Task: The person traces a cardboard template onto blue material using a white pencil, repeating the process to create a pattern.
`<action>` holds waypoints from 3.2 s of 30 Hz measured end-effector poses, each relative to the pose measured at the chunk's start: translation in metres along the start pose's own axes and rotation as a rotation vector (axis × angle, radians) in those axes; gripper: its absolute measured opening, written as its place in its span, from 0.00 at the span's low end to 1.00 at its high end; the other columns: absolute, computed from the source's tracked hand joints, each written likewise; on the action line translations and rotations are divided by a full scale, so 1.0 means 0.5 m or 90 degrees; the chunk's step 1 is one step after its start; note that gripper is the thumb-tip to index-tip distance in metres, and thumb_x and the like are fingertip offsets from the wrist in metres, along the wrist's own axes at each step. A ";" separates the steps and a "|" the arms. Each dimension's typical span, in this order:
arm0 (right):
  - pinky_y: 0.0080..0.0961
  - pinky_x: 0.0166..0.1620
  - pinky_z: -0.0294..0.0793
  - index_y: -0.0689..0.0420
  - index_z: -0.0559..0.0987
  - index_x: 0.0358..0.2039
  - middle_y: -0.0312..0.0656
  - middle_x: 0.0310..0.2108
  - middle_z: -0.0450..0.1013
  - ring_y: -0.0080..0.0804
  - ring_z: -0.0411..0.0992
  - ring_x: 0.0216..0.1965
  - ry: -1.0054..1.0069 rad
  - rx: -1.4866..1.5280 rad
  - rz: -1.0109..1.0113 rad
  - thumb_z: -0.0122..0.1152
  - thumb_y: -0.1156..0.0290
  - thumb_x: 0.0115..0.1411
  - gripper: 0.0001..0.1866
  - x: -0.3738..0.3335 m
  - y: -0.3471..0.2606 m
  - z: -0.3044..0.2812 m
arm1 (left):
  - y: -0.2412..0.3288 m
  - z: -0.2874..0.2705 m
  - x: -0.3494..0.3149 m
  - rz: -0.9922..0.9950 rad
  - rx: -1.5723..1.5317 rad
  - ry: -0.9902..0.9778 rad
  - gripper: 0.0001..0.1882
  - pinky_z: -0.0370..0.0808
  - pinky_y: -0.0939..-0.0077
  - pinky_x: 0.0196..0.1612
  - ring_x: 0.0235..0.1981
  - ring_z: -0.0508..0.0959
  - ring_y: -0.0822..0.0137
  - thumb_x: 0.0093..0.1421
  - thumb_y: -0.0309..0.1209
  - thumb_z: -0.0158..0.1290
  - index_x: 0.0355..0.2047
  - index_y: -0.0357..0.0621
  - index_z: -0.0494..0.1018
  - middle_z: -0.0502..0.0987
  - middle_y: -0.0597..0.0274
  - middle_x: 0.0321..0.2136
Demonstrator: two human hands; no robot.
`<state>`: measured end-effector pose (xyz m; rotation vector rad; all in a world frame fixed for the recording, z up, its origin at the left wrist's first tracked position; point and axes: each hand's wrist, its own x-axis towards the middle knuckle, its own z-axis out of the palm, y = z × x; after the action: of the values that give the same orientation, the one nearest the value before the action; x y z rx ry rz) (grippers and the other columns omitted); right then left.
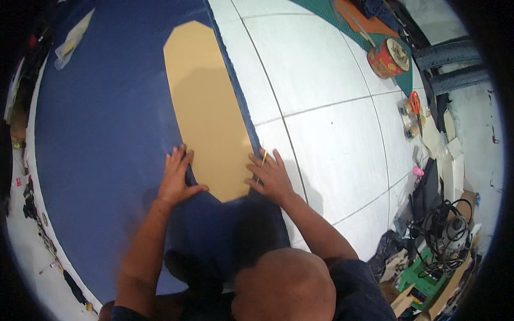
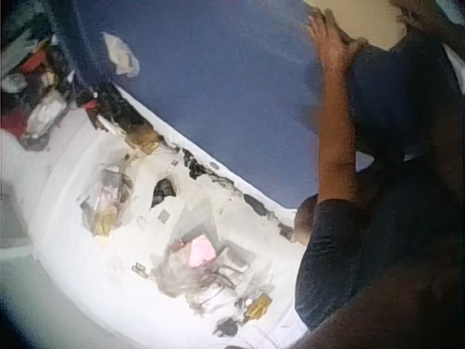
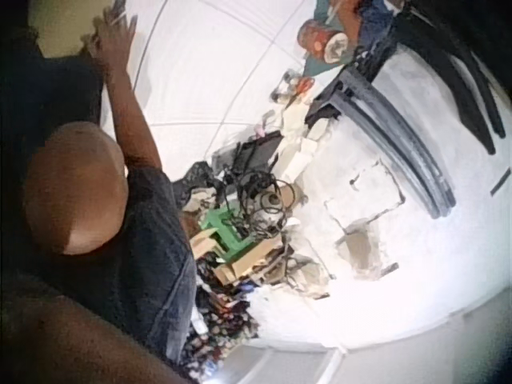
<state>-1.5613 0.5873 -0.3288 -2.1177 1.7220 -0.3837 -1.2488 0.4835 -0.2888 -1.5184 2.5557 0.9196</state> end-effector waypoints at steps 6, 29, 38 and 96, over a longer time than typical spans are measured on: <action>0.56 0.72 0.50 0.48 0.81 0.52 0.37 0.63 0.74 0.46 0.61 0.71 0.031 0.053 -0.002 0.66 0.57 0.65 0.18 -0.019 0.011 0.011 | -0.021 0.022 0.004 0.014 0.016 0.027 0.61 0.43 0.48 0.78 0.77 0.47 0.44 0.42 0.55 0.75 0.71 0.43 0.60 0.52 0.46 0.75; 0.51 0.70 0.54 0.45 0.85 0.47 0.31 0.61 0.77 0.41 0.64 0.69 0.082 0.029 -0.061 0.72 0.56 0.59 0.17 -0.001 0.012 -0.013 | -0.010 0.013 -0.001 0.010 0.002 0.037 0.64 0.43 0.48 0.78 0.77 0.47 0.47 0.37 0.54 0.77 0.71 0.42 0.60 0.52 0.48 0.75; 0.51 0.67 0.60 0.49 0.85 0.46 0.36 0.59 0.77 0.45 0.67 0.66 0.111 0.068 -0.016 0.72 0.60 0.60 0.16 -0.004 0.025 0.000 | 0.000 0.000 0.006 -0.002 0.019 -0.001 0.63 0.42 0.47 0.78 0.77 0.47 0.43 0.39 0.53 0.77 0.71 0.40 0.60 0.51 0.43 0.75; 0.50 0.63 0.62 0.61 0.78 0.46 0.60 0.60 0.71 0.57 0.68 0.61 0.391 -0.082 0.537 0.61 0.76 0.64 0.11 -0.500 0.010 -0.026 | 0.011 0.011 0.008 0.019 0.070 0.022 0.62 0.44 0.38 0.75 0.76 0.49 0.43 0.41 0.55 0.76 0.70 0.40 0.60 0.53 0.44 0.74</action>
<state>-1.6240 0.8291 -0.3122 -1.1898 2.8320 -0.7078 -1.2565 0.4851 -0.2919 -1.4840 2.6112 0.7489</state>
